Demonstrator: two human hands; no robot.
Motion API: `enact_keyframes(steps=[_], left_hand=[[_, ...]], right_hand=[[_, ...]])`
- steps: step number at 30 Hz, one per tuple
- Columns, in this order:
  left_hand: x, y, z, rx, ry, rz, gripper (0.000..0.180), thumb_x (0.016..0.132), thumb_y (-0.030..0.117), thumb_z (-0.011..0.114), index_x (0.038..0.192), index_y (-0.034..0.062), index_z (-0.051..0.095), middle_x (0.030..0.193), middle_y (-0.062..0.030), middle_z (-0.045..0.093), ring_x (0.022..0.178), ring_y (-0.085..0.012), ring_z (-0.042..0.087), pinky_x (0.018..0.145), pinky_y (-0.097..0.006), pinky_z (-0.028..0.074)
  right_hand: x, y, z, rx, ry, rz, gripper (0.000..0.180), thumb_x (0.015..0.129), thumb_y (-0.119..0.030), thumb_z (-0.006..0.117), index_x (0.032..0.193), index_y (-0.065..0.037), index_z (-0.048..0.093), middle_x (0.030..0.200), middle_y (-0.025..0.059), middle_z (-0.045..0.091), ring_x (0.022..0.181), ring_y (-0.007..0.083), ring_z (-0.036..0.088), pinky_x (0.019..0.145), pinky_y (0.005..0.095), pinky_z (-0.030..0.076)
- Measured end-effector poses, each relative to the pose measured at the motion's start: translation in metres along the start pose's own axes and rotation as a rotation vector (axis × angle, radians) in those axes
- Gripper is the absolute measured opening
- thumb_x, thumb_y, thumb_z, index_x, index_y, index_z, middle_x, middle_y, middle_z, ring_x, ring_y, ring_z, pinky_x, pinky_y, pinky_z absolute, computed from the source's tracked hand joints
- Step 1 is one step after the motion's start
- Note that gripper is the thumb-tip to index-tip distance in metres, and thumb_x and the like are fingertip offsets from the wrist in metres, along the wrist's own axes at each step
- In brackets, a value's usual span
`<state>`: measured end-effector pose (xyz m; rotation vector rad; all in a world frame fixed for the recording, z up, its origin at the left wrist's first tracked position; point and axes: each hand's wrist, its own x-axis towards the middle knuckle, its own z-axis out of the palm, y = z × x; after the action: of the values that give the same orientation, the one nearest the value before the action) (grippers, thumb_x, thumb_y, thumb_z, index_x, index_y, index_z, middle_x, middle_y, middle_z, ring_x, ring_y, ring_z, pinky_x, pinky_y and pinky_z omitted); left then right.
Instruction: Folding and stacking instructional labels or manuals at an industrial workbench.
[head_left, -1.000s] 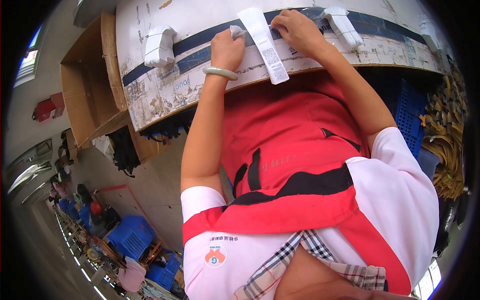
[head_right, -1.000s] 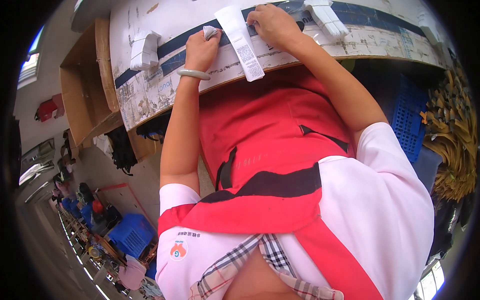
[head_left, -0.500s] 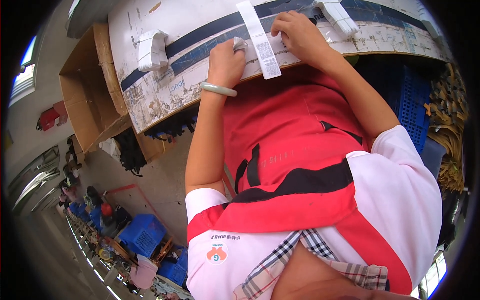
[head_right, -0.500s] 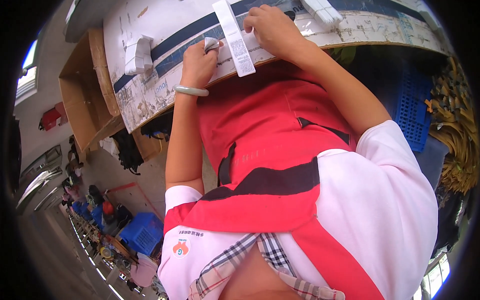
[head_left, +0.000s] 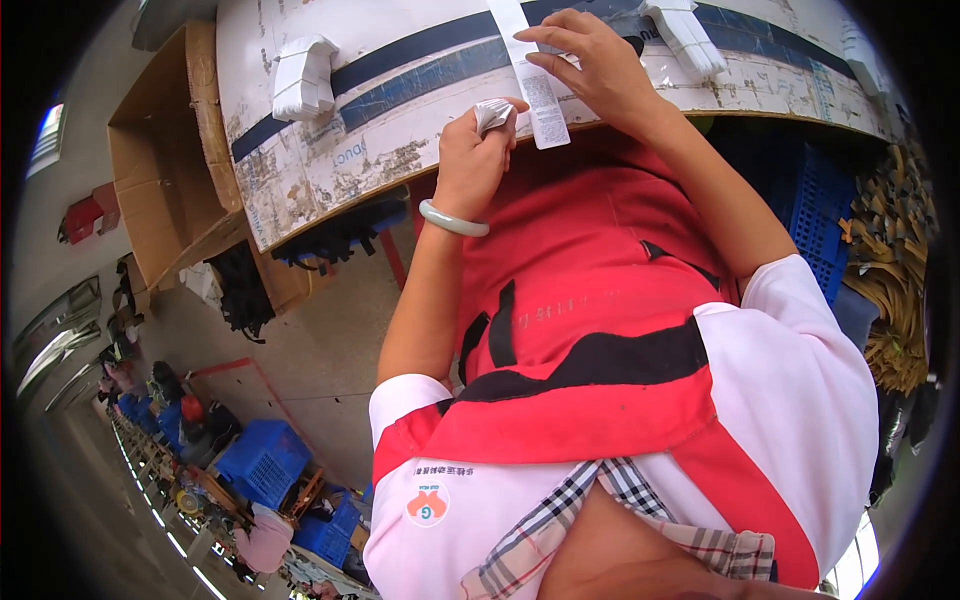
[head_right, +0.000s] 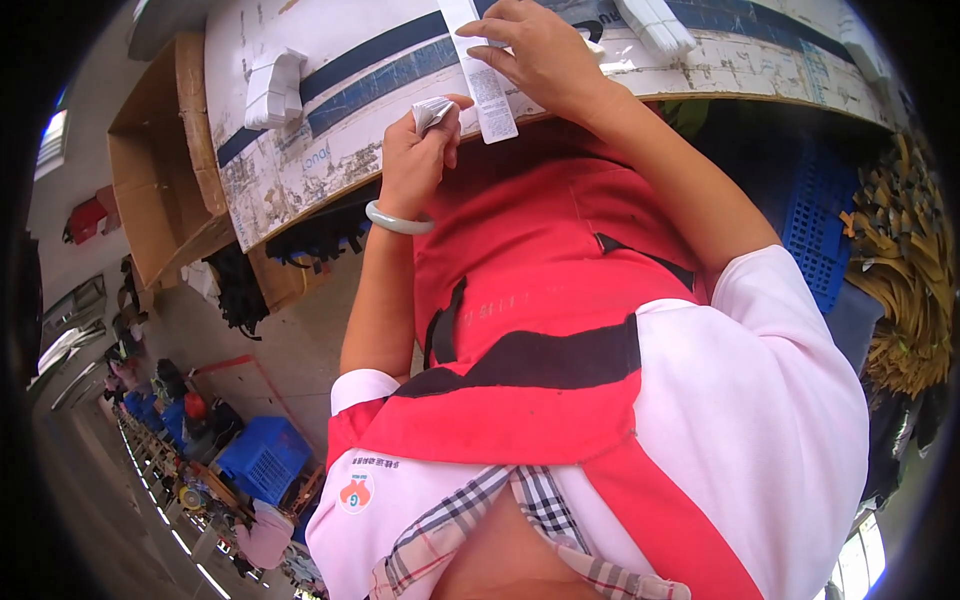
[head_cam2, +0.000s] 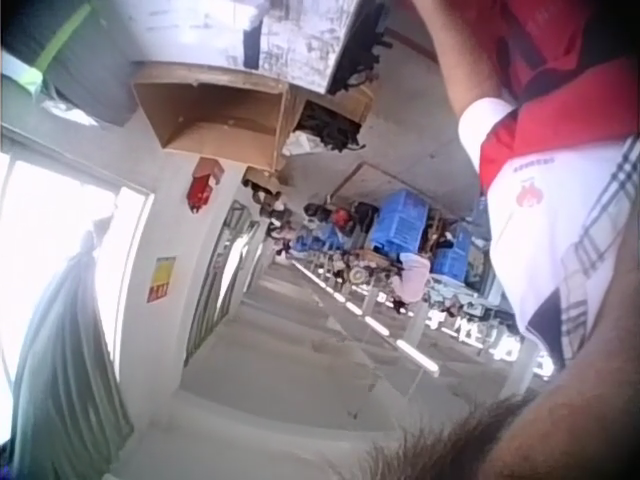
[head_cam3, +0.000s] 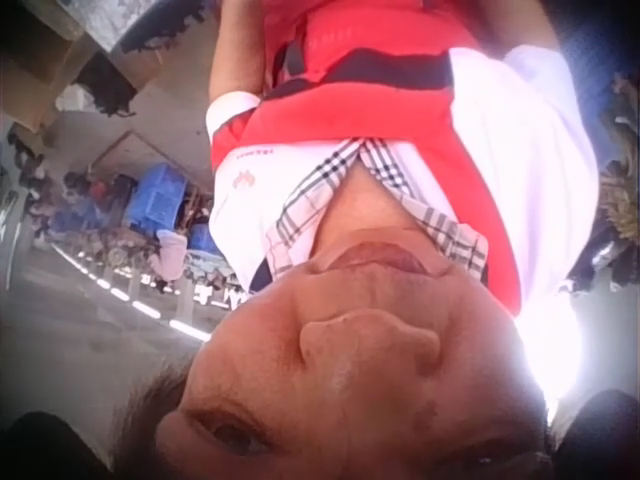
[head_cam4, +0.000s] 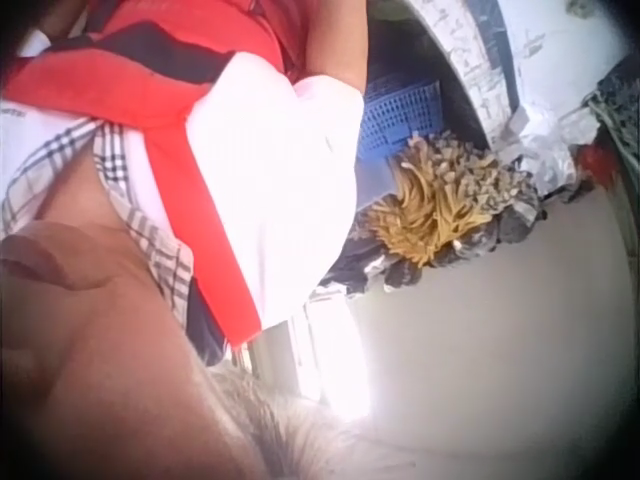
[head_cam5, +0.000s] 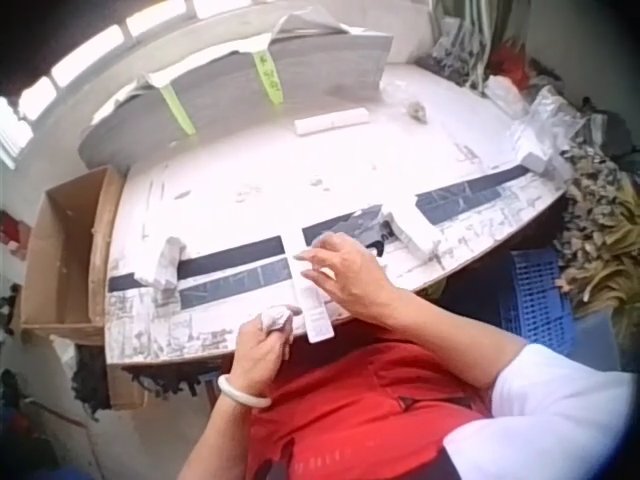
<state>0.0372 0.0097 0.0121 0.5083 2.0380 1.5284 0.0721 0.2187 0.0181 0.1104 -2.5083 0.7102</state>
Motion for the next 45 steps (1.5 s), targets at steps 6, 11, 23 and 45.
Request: enact_keyframes(steps=[6, 11, 23, 45], left_hand=[[-0.007, -0.002, -0.008, -0.343, -0.003, -0.103, 0.017, 0.097, 0.016, 0.061, 0.103, 0.0029, 0.071, 0.068, 0.0027, 0.059, 0.063, -0.0090, 0.055, 0.058, -0.026, 0.046], [-0.004, 0.010, -0.009, 0.126, 0.325, 0.645, 0.019, 0.088, 0.008, 0.074, 0.106, 0.0031, 0.071, 0.076, 0.0030, 0.062, 0.068, -0.0076, 0.057, 0.063, -0.020, 0.047], [-0.021, 0.009, -0.005, -0.224, 0.187, 0.261, 0.016, 0.088, 0.007, 0.075, 0.102, 0.0010, 0.073, 0.078, 0.0039, 0.064, 0.063, -0.0006, 0.050, 0.051, -0.016, 0.037], [-0.030, 0.012, 0.006, -0.768, -0.233, -0.159, 0.043, 0.096, 0.043, 0.062, 0.100, 0.0004, 0.063, 0.080, -0.0054, 0.065, 0.063, -0.0094, 0.060, 0.054, -0.022, 0.048]], right_hand=[[-0.008, 0.010, 0.014, 0.095, -0.061, 0.048, 0.016, 0.083, -0.016, 0.075, 0.099, -0.013, 0.076, 0.103, 0.0021, 0.060, 0.094, 0.0197, 0.061, 0.081, 0.0299, 0.050], [-0.005, -0.035, -0.022, 0.558, -0.244, 0.221, 0.012, 0.088, -0.014, 0.072, 0.098, -0.010, 0.076, 0.105, 0.0005, 0.060, 0.093, 0.0118, 0.059, 0.082, 0.0255, 0.049], [-0.009, -0.043, -0.029, 0.672, -0.338, 0.232, 0.022, 0.092, -0.019, 0.070, 0.101, 0.001, 0.070, 0.091, 0.0063, 0.069, 0.086, 0.0134, 0.065, 0.082, 0.0257, 0.053], [-0.020, -0.056, -0.017, 1.097, -0.505, 0.682, 0.013, 0.093, -0.014, 0.067, 0.092, -0.001, 0.067, 0.080, 0.0021, 0.063, 0.073, 0.0053, 0.058, 0.066, 0.0206, 0.046]])
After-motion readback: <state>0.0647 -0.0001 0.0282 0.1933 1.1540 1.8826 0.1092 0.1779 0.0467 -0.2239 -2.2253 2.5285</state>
